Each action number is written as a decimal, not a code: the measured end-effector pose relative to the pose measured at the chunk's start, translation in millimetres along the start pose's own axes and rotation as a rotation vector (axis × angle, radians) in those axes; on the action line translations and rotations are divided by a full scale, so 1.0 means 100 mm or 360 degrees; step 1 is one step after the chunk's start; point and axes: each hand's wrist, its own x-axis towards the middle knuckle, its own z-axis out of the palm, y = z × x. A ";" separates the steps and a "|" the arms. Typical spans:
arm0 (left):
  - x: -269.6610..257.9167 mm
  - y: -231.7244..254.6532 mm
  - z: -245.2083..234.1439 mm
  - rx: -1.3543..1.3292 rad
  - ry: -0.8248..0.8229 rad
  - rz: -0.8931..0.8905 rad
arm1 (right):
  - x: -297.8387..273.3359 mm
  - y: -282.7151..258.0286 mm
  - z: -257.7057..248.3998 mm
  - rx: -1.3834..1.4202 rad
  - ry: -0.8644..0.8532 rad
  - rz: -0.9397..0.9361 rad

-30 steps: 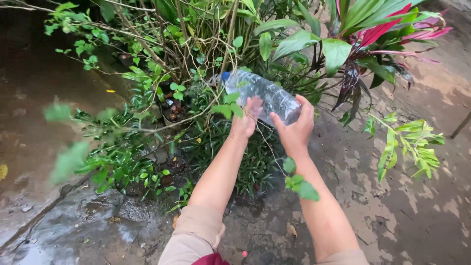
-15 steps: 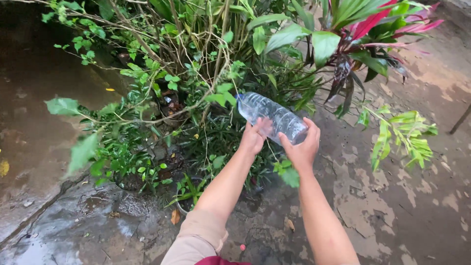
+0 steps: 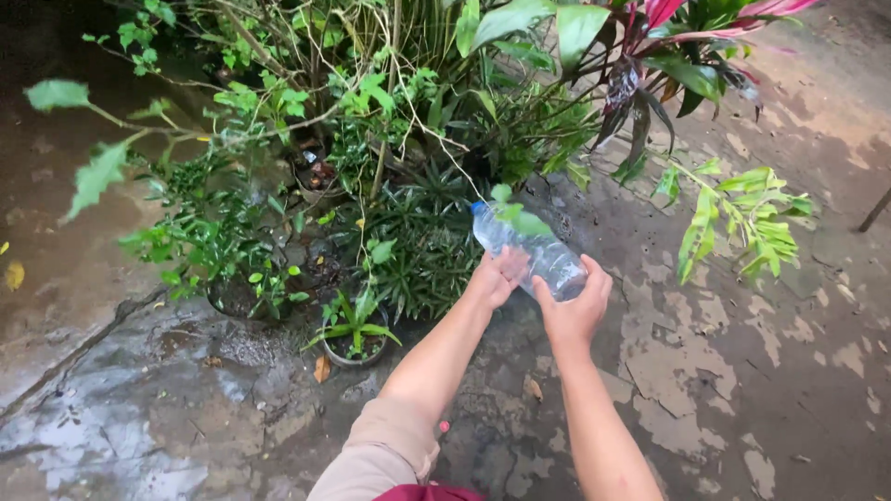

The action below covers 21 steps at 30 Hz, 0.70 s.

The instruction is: Filling a plastic bottle with water and watering several potted plants

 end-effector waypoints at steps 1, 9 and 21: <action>-0.07 -0.02 0.00 -0.0010 0.0008 0.0014 | -0.03 0.05 -0.02 0.0010 -0.0015 -0.0006; -0.71 0.01 -0.12 -0.0101 0.0134 0.0236 | -0.32 0.01 -0.08 0.0126 -0.0164 -0.0007; -1.57 0.42 -0.26 -0.0093 0.0178 0.0246 | -0.59 -0.56 -0.14 0.0196 -0.0227 -0.0053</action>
